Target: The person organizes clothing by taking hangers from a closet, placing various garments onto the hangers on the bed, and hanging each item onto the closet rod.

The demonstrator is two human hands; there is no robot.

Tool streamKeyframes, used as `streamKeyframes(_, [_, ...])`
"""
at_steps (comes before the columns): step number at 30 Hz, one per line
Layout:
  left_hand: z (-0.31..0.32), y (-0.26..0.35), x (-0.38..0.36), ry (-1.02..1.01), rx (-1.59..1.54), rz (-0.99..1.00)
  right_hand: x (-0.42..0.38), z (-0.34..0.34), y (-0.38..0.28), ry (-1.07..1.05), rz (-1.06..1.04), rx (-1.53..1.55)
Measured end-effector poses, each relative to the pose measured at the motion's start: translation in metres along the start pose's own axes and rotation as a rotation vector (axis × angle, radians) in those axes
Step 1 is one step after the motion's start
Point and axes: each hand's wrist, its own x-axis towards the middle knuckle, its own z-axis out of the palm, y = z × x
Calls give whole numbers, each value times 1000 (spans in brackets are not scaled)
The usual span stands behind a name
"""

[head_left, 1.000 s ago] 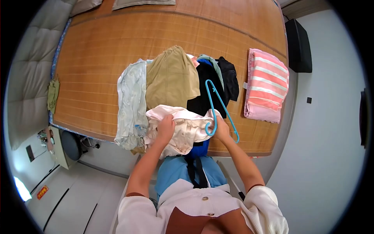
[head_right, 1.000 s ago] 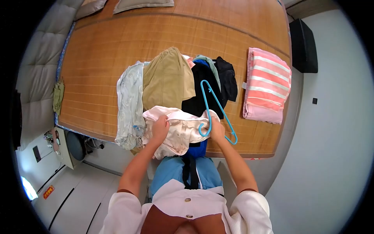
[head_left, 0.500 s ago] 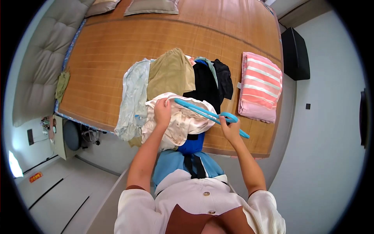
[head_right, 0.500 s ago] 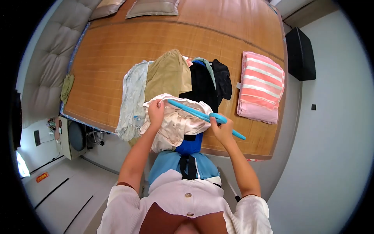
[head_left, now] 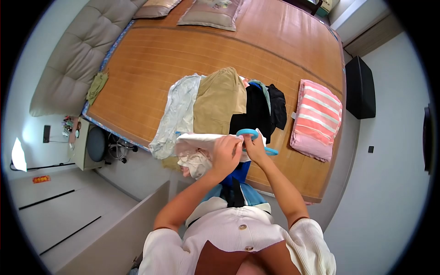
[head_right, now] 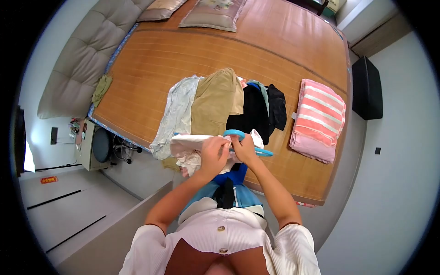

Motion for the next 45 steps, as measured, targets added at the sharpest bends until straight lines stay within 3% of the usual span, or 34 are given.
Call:
streamKeyframes(1, [-12,5,7,78,126,122,0,1,-5,-14,105,25])
streamKeyframes(2, [-21,6,11,156,251,244,1,1,-12,3,2,-48])
streamKeyframes(6, [-20,-13,2,-128,229,125,6,11,-36,-30,-144,-19])
streamKeyframes(7, [-20,-13,0,-136,263,118,7,15,-34,-57,-71,-58])
streamKeyframes(10, [-25,-20,2,-158,370,77,8,20,-53,-8,-165,12])
streamKeyframes(13, [-29,-25,17,-31,357,16,14,12,-55,104,-217,145])
streamKeyframes(16, [-33,-34,20,97,376,-43,15,-7,-54,358,-220,-113])
streamKeyframes(19, [-38,-40,22,153,369,-70,9,-18,-20,397,-175,-261])
streamKeyframes(23, [-42,-39,23,158,372,-122,-2,-11,15,283,-191,-702])
streamKeyframes(25, [-45,-36,23,152,349,-129,-3,-3,42,218,-221,-814])
streamKeyframes(26, [-47,-36,23,147,340,-123,-4,-2,54,101,-64,-834])
streamKeyframes(29, [-52,-32,22,174,328,-94,2,6,77,44,0,-879])
streamKeyframes(30, [-55,-30,21,189,326,-82,5,9,93,75,-73,-885])
streamKeyframes(36, [-72,-29,17,180,279,-153,20,10,103,-133,78,-797])
streamKeyframes(39, [-80,-48,10,213,317,-149,22,3,96,22,131,-417])
streamKeyframes(40, [-83,-55,7,222,336,-145,25,1,95,158,-53,-330])
streamKeyframes(41, [-87,-62,4,230,355,-142,27,-4,93,199,-1,-161])
streamKeyframes(45, [-99,-66,-3,202,436,-84,34,-26,52,332,-30,-93])
